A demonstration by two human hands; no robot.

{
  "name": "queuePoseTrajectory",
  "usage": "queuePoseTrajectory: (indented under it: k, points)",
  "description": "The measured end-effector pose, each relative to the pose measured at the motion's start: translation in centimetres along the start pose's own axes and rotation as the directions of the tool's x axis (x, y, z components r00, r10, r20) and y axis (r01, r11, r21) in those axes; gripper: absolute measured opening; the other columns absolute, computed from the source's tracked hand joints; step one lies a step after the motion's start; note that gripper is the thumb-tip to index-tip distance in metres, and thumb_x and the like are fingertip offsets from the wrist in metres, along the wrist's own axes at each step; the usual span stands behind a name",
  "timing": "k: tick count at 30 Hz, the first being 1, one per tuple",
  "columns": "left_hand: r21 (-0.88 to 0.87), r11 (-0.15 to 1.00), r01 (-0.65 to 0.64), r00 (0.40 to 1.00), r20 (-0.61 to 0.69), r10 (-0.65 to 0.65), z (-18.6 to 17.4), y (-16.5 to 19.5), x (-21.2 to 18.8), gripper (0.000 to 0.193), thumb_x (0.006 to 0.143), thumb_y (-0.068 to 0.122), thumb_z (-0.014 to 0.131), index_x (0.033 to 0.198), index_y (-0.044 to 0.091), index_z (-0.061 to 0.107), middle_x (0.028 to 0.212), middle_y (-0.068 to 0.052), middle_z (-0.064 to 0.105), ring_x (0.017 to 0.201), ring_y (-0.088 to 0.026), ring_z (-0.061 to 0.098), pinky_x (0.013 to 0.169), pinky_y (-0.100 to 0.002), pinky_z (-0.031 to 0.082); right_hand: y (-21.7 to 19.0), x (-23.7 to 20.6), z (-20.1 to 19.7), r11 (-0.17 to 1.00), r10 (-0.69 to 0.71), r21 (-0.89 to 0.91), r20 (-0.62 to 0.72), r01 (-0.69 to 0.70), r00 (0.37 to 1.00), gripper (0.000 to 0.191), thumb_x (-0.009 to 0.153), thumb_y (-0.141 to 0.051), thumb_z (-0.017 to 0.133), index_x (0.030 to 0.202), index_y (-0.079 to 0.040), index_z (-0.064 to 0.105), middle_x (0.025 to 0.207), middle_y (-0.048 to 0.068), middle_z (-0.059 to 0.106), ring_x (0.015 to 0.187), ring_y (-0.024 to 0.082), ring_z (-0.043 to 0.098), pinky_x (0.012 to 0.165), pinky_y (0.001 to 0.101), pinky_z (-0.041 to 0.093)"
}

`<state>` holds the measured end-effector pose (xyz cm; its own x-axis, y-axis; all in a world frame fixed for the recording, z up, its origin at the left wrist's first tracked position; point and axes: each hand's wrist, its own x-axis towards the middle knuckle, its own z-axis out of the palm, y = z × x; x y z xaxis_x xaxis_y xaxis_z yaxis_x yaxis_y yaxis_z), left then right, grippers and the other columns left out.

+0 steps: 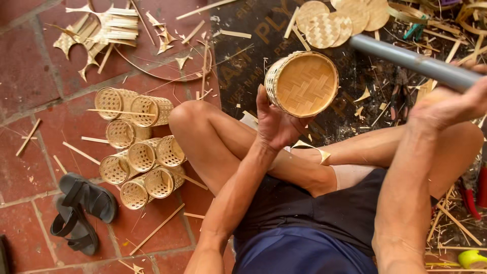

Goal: The person sits on the floor assembling woven bamboo baskets. They bend a thin bamboo strip into a ring using a PVC pipe as a form, weave and tuck the strip around the rim of a perforated basket body, press a woven bamboo base into the bottom, and apply glue from a squeeze bottle around the base rim to secure it.

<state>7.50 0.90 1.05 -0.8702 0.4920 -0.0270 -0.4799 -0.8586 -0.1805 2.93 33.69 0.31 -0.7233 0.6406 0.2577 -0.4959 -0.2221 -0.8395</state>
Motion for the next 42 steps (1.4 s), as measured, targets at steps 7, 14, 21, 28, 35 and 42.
queuePoseTrajectory:
  k: [7, 14, 21, 28, 35, 42]
  points:
    - [-0.114, 0.993, 0.017, 1.0, 0.01, -0.016, -1.3, -1.1, -0.6, 0.084, 0.1, 0.064, 0.068, 0.159, 0.011, 0.041, 0.158, -0.015, 0.047, 0.144, -0.033, 0.053, 0.12, -0.048, 0.047, 2.0, -2.7, 0.8, 0.742, 0.278, -0.573, -0.211, -0.349, 0.937, 0.017, 0.102, -0.016, 0.055, 0.111, -0.004, 0.062, 0.105, 0.008, 0.066, 0.085, 0.021, 0.071, 0.061, 0.0297, 0.064]
    - [-0.083, 0.996, 0.039, 0.999, -0.002, -0.039, -1.6, -1.2, -1.0, 0.082, 0.096, 0.054, 0.077, 0.155, 0.009, 0.043, 0.155, -0.014, 0.051, 0.14, -0.029, 0.055, 0.112, -0.044, 0.054, 2.4, -4.2, -1.2, 0.281, -0.067, -0.869, 0.405, 0.407, 0.912, 0.02, 0.096, 0.011, 0.057, 0.11, 0.002, 0.069, 0.104, 0.01, 0.071, 0.093, 0.018, 0.071, 0.079, 0.0293, 0.058]
    - [0.221, 0.974, -0.057, 0.987, -0.132, 0.088, -2.1, -2.5, -1.1, 0.079, 0.094, 0.043, 0.083, 0.155, 0.007, 0.046, 0.15, -0.01, 0.054, 0.134, -0.027, 0.056, 0.108, -0.044, 0.052, -5.0, -6.8, 1.5, 0.869, 0.247, -0.488, 0.297, -0.076, 0.922, 0.007, 0.119, 0.002, 0.069, 0.12, 0.008, 0.067, 0.102, 0.012, 0.072, 0.079, 0.012, 0.064, 0.068, 0.024, 0.052]
    - [0.596, 0.803, 0.01, 0.987, -0.135, 0.088, -0.5, -2.8, -1.0, 0.081, 0.096, 0.033, 0.077, 0.157, -0.003, 0.038, 0.146, -0.012, 0.059, 0.132, -0.022, 0.061, 0.115, -0.042, 0.05, -13.9, -7.0, 9.0, 0.661, 0.08, -0.471, 0.818, 0.584, 0.57, 0.032, 0.074, 0.001, 0.079, 0.102, 0.01, 0.066, 0.109, 0.025, 0.065, 0.101, 0.041, 0.064, 0.084, 0.0438, 0.056]
    - [0.841, 0.191, 0.506, 0.863, -0.496, -0.101, -1.7, -2.9, -2.7, 0.059, 0.108, 0.036, 0.058, 0.151, -0.004, 0.052, 0.126, -0.012, 0.071, 0.114, -0.019, 0.067, 0.097, -0.033, 0.057, -14.4, -10.1, 6.2, 0.74, 0.377, -0.449, 0.894, 0.501, 0.244, 0.03, 0.074, -0.004, 0.085, 0.096, -0.001, 0.064, 0.094, 0.013, 0.064, 0.086, 0.032, 0.066, 0.076, 0.0426, 0.053]
    - [0.834, -0.542, 0.101, 0.991, -0.038, 0.126, 2.2, -5.2, -5.7, 0.057, 0.086, 0.022, 0.079, 0.132, -0.002, 0.054, 0.117, -0.015, 0.058, 0.103, -0.027, 0.063, 0.088, -0.036, 0.055, -13.8, -14.0, 1.1, 0.595, 0.439, -0.571, 0.821, 0.566, 0.366, 0.039, 0.071, 0.002, 0.084, 0.1, 0.0, 0.059, 0.095, 0.015, 0.062, 0.087, 0.034, 0.066, 0.075, 0.0438, 0.054]
